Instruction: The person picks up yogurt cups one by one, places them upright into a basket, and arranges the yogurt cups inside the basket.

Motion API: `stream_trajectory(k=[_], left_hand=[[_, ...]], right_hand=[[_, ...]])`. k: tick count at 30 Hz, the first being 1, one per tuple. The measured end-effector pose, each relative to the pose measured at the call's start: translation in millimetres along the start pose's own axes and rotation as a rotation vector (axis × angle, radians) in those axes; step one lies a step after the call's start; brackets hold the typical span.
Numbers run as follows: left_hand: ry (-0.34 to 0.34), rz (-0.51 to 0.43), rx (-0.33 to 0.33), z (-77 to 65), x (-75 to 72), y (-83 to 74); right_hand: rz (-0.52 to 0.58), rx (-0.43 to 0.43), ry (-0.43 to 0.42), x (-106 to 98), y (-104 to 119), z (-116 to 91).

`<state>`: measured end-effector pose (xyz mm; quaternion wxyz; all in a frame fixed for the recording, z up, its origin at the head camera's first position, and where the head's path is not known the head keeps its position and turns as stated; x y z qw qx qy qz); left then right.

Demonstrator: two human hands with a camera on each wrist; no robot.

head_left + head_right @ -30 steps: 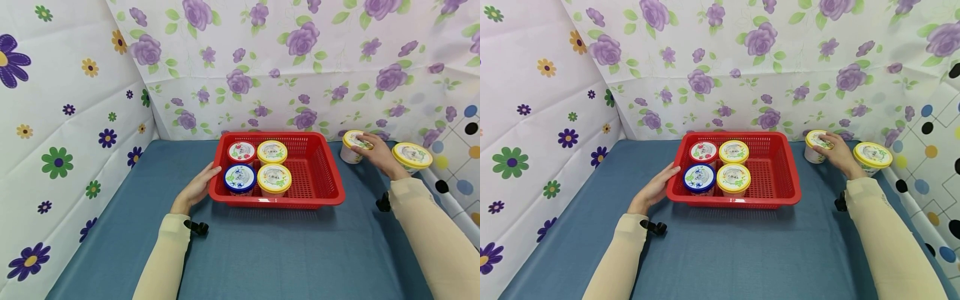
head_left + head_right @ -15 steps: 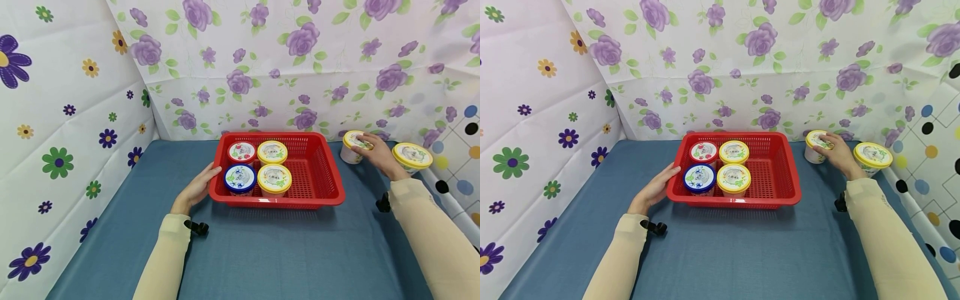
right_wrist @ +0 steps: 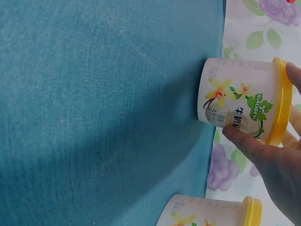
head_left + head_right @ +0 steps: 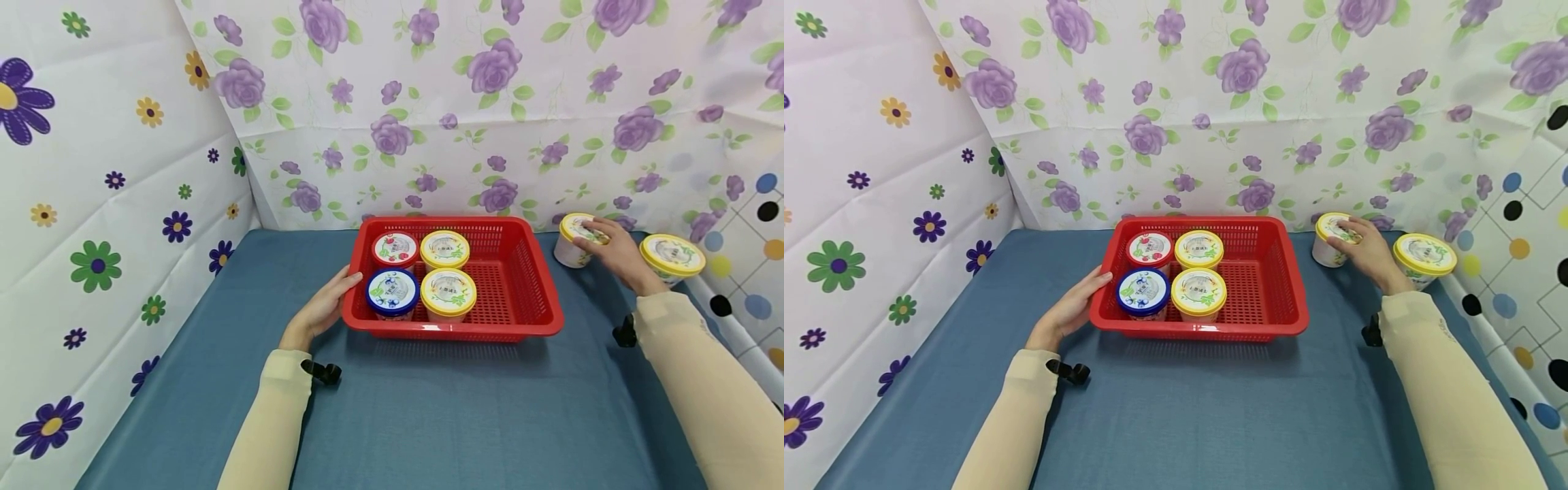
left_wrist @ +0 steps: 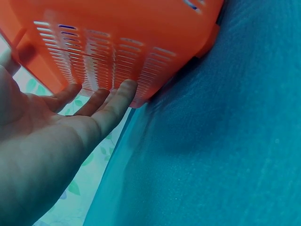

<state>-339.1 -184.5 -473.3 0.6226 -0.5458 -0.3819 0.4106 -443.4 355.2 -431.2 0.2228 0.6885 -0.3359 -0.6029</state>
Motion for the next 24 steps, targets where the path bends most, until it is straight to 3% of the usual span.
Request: stream_trajectory(k=[24], left_hand=[[-0.01, 0.006, -0.014, -0.2, -0.6, 0.4]], right_hand=[[-0.014, -0.06, -0.002, -10.6, 23.9, -12.7]])
Point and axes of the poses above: each hand's wrist, its own z-axis towards the middle knuckle, its own x-axis out of the palm, y = z × x, the point moved 10 cm from there along z, towards the middle knuckle, and after that the axes turned 14 degrees about x, right-handed, at the moved point
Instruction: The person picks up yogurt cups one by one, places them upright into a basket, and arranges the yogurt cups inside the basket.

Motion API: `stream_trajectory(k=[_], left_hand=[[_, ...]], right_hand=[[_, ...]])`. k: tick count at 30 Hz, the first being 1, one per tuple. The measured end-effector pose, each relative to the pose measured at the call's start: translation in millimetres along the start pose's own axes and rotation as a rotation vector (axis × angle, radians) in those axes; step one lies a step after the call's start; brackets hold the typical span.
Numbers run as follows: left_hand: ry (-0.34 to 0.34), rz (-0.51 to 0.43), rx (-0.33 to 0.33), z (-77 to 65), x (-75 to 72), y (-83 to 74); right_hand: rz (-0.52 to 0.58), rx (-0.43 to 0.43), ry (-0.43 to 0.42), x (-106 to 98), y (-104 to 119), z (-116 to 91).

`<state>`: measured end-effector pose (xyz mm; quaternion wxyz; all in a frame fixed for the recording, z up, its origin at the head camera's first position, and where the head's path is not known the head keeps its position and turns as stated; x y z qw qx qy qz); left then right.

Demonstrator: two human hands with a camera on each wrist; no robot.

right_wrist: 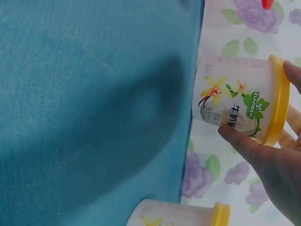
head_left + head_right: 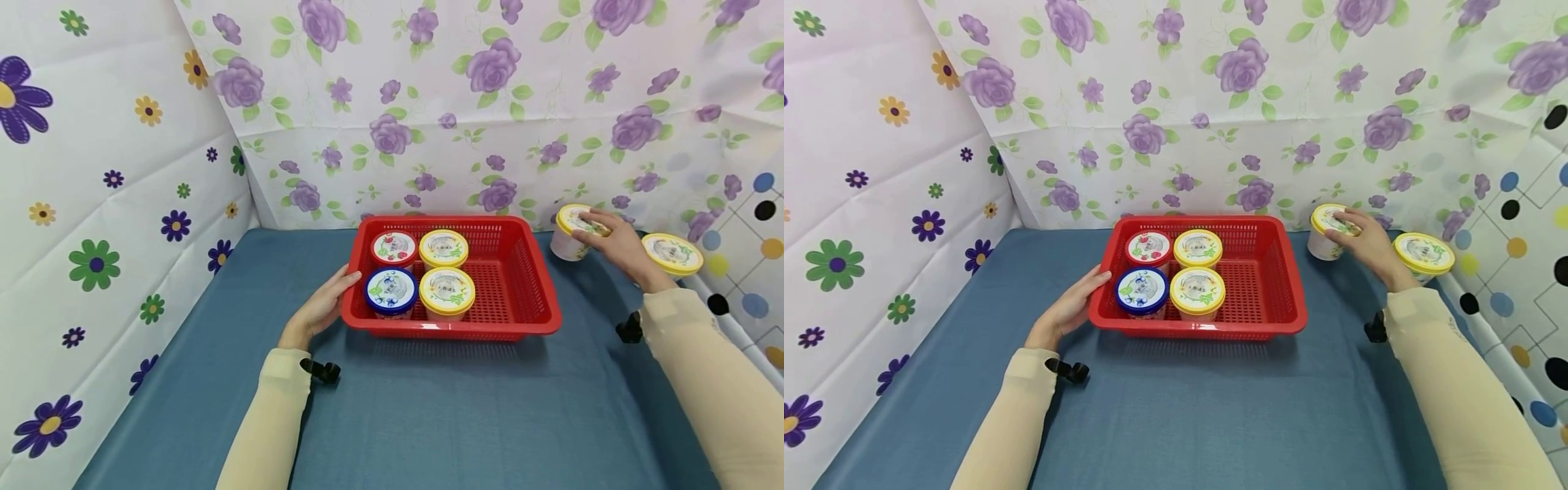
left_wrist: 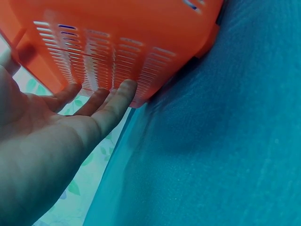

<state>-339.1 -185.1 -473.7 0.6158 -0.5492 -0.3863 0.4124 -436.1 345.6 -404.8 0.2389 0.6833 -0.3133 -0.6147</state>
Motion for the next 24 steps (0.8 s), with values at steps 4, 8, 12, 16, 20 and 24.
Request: stream_trajectory(k=[4, 8, 12, 16, 20, 24], left_hand=[[0.002, -0.002, 0.005, 0.2, 0.6, -0.7], [0.001, -0.002, 0.004, 0.6, 0.2, 0.0], [0.002, -0.001, 0.004, 0.6, 0.4, -0.4], [0.008, -0.007, 0.008, 0.7, 1.4, -2.0], [0.01, -0.011, 0.01, 0.6, 1.7, -2.9], [0.01, -0.009, 0.007, -0.1, 2.0, -2.6]], right_hand=[[0.004, -0.019, 0.005, -2.1, 14.3, -5.5], [0.009, -0.034, 0.015, -3.7, 26.1, -9.7], [-0.001, -0.025, 0.035, -5.0, 32.8, -12.2], [-0.009, -0.029, 0.052, -7.8, 41.3, -15.9], [-0.007, -0.06, 0.052, -12.4, 53.6, -20.2], [0.0, -0.07, 0.05, -15.4, 59.8, -23.2]])
Point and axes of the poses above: each hand's wrist, its own z-axis towards the middle knuckle, its own x-axis out of the palm, y = z × x, the point moved 10 cm from there along z, towards the middle knuckle, and after that the axes turned 14 degrees about x, right-handed, at the moved point
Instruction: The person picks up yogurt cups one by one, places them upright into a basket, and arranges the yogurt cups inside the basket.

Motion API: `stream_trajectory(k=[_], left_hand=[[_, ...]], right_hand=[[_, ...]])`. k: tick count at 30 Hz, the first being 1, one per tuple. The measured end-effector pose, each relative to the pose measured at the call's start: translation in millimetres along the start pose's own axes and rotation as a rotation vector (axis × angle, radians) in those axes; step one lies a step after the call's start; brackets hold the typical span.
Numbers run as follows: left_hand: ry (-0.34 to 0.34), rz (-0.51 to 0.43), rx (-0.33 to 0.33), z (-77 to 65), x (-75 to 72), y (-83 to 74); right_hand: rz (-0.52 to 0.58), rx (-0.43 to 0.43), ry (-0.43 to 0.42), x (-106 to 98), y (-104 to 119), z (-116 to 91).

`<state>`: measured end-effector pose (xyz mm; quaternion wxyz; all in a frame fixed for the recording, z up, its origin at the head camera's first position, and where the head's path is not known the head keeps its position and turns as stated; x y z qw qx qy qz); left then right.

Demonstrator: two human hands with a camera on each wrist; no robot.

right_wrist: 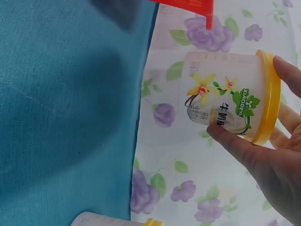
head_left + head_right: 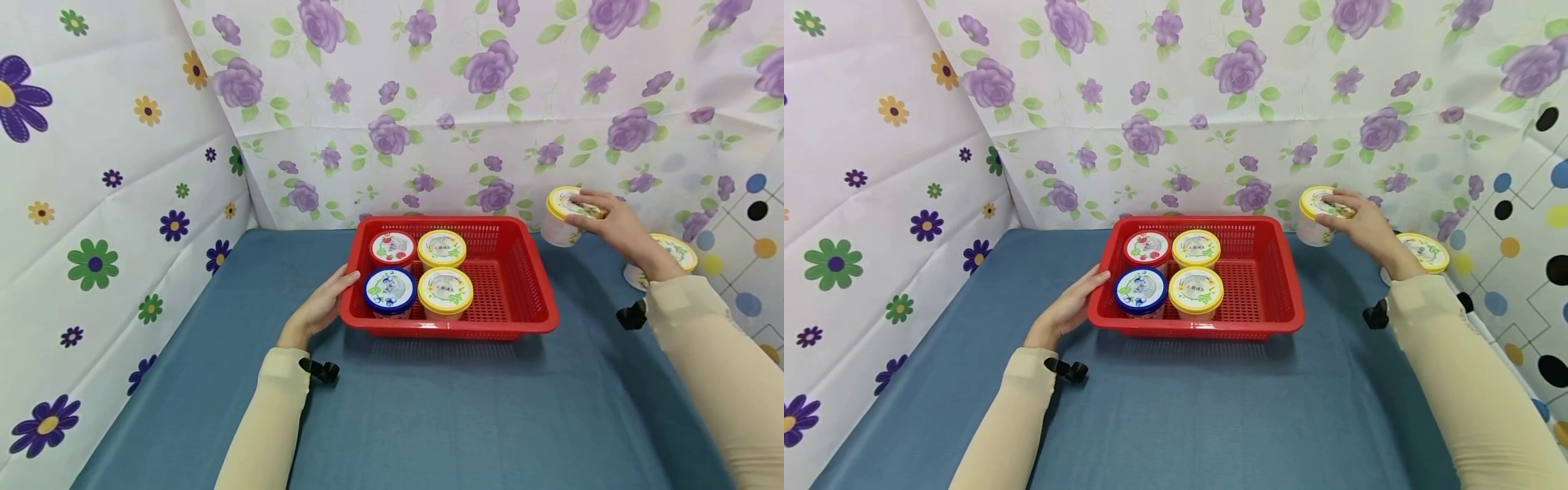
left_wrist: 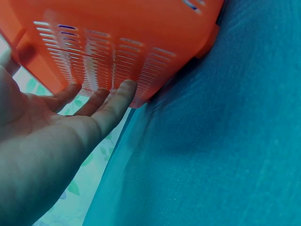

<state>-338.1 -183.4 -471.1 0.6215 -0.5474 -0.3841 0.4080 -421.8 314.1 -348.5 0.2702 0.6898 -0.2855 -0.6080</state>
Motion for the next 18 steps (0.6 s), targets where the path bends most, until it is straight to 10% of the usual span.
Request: stream_trajectory(k=[18], left_hand=[[0.0, 0.007, 0.009, 0.5, -2.2, 2.8]], right_hand=[[0.005, -0.029, -0.008, -5.0, 14.5, -7.0]])
Point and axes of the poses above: each hand's wrist, its own z-axis towards the middle knuckle, its own x-axis out of the palm, y = z × x, the point moved 10 cm from there along z, towards the middle knuckle, and after that the axes turned 14 degrees about x, right-handed, at the moved point
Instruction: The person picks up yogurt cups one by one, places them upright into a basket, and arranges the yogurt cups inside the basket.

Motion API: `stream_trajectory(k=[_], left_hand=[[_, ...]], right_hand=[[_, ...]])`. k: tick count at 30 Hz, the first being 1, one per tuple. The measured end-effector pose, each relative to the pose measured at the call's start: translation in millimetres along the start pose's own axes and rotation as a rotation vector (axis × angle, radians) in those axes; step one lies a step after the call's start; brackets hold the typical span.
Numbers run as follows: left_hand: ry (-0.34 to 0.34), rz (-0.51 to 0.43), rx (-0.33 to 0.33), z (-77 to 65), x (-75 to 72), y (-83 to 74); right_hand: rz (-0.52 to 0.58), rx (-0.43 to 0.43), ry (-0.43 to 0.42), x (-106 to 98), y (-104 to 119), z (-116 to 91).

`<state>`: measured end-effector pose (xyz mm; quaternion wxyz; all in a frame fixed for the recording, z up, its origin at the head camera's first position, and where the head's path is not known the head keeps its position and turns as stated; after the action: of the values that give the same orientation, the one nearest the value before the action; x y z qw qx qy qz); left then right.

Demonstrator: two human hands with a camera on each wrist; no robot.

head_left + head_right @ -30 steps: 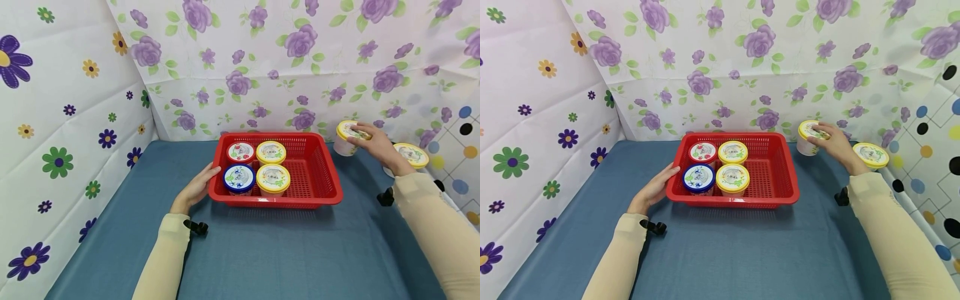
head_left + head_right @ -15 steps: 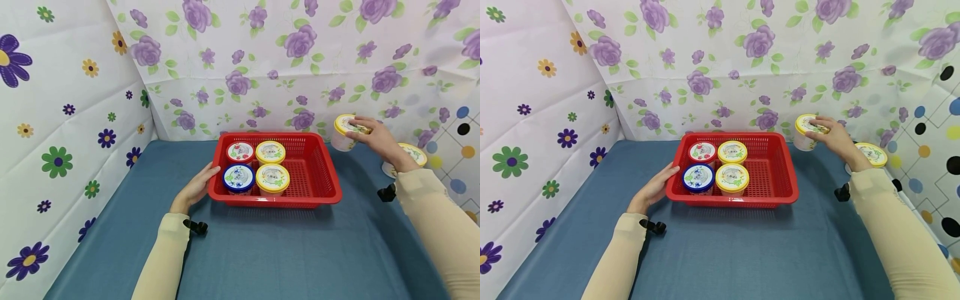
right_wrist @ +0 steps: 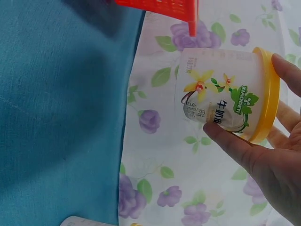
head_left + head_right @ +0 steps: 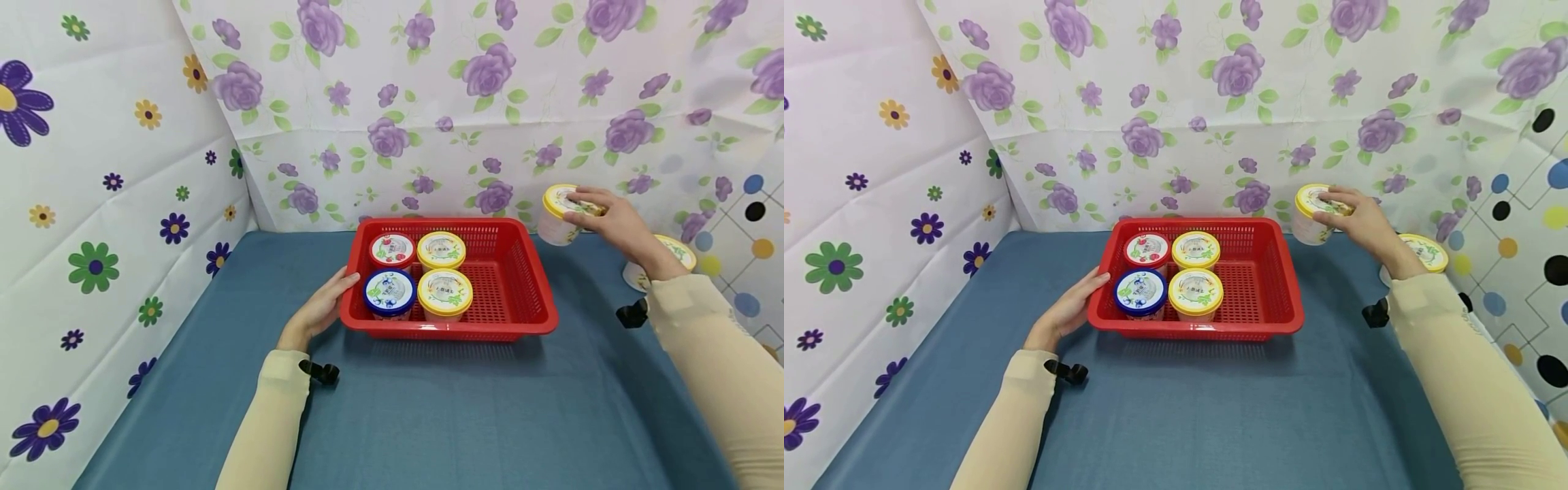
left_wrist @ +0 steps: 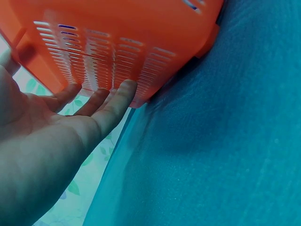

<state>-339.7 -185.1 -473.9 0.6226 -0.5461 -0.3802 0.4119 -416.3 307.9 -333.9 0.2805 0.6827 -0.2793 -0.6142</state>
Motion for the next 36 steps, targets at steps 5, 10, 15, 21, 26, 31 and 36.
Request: stream_trajectory(k=[5, 10, 15, 21, 26, 31, 36], left_hand=[[-0.002, -0.004, -0.002, 0.3, -0.1, 0.7], [-0.002, -0.006, -0.007, 0.5, 0.3, 0.7], [-0.007, -0.002, -0.015, -0.4, 0.1, 0.4], [-0.006, 0.002, -0.013, -0.6, 1.5, -0.9], [-0.005, 0.007, -0.012, -0.6, 1.8, -0.9], [-0.014, -0.002, -0.014, -0.9, 1.5, -1.6], [-0.011, -0.009, -0.014, -0.9, 1.9, -2.6]], right_hand=[[-0.009, -0.001, 0.007, -0.6, 0.8, 0.8], [-0.006, -0.007, 0.01, -1.1, 3.1, 1.2], [0.009, -0.028, 0.013, -0.6, 12.3, -5.8], [0.023, -0.037, 0.013, 0.0, 21.4, -8.0], [0.017, -0.031, 0.013, 1.1, 25.4, -8.8], [0.016, -0.032, 0.021, 1.9, 31.4, -9.2], [0.015, -0.044, 0.039, 3.8, 39.6, -9.8]])
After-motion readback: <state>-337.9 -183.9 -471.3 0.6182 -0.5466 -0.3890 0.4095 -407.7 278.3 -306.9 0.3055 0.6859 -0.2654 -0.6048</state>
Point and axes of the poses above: each hand's wrist, its own z-axis towards the middle knuckle, its own x-axis out of the palm, y = z × x, the point moved 10 cm from there along z, towards the middle knuckle, and after that the axes turned 14 degrees about x, right-handed, at the moved point
